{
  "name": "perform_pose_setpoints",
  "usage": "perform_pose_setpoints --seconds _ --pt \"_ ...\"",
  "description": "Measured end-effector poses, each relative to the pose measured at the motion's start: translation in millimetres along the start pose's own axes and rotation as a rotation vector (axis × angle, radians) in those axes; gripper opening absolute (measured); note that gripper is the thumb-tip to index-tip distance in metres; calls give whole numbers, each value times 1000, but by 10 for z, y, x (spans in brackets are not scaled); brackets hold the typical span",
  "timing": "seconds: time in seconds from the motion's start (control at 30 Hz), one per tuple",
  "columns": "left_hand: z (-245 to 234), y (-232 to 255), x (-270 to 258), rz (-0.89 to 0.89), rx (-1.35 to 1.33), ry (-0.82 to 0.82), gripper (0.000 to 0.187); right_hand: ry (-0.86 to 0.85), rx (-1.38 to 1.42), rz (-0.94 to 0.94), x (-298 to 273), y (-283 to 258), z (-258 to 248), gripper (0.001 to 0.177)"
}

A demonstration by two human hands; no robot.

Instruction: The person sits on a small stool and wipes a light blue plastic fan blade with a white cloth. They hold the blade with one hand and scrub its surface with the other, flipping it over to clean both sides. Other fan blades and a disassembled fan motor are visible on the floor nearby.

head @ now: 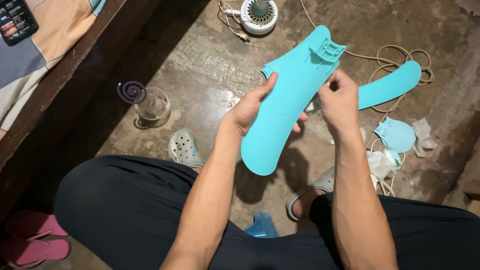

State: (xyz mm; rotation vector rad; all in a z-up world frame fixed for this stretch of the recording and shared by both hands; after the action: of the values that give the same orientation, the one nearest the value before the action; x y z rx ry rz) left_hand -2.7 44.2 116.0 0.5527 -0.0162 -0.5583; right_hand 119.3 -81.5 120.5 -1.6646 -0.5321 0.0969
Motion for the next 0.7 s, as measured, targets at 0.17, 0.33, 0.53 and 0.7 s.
perform_pose_setpoints --seconds 0.17,0.33,0.53,0.7 --pt "17 20 -27 7 -17 -51 79 -176 543 257 -131 -269 273 46" --pt "-113 187 -118 145 -26 45 76 -278 536 288 -143 -379 268 61" --pt "-263 224 -163 172 -60 78 74 -306 452 393 -160 -6 294 39" --pt "-382 270 -157 242 -112 122 74 -36 729 305 -55 -88 219 21"
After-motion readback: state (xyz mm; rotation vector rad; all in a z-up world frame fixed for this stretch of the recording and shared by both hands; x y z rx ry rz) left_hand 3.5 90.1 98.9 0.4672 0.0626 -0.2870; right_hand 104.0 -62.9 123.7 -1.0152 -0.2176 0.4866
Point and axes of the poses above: each hand's wrist, its own x-axis towards the middle knuckle, its own z-axis out of the palm, y = z × x, the point moved 9 cm from there along x, towards the middle knuckle, and after that the axes turned 11 degrees about -z, right-handed, at the moved point
